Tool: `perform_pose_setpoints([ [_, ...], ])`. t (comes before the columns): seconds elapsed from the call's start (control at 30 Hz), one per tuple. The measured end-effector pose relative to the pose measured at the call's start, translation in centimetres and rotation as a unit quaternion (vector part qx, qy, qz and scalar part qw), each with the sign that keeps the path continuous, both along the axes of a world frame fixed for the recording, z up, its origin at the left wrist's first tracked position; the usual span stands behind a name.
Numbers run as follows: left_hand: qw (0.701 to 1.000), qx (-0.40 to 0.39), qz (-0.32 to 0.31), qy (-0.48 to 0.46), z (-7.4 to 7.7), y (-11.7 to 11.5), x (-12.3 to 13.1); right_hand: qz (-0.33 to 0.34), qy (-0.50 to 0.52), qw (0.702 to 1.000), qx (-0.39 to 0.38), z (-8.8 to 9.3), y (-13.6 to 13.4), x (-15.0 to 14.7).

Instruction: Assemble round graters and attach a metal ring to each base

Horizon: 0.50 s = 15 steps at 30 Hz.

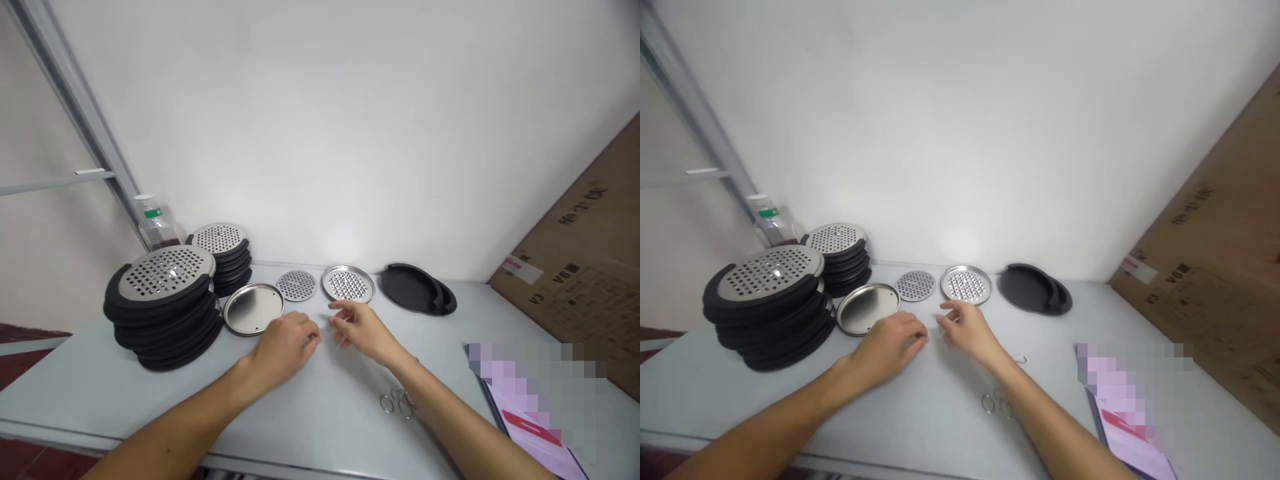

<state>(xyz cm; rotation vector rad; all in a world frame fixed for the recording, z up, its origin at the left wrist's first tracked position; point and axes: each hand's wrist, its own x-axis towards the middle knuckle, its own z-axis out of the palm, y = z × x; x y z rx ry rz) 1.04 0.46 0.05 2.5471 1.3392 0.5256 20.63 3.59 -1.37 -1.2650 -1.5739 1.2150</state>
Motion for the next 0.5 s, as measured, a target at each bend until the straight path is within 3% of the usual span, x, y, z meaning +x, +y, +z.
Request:
perform_pose_setpoints([
  [0.1,0.984,0.043,0.155,0.072,0.3,0.9,-0.8,0.022,-0.042,0.999,-0.007,-1.1,-1.4,1.0],
  [0.2,0.960,0.020,0.237,0.145,0.2,1.9,-1.8,0.049,-0.155,0.981,0.108,-1.3,-2.8,1.6],
  [0.3,0.952,-0.006,0.253,0.170,-0.1,2.6,-2.4,0.115,-0.258,0.941,0.189,-1.5,-4.2,2.0],
  [0.5,0.952,-0.018,0.248,0.181,-0.3,2.8,-2.6,0.194,-0.359,0.903,0.138,-1.8,-5.1,2.0],
])
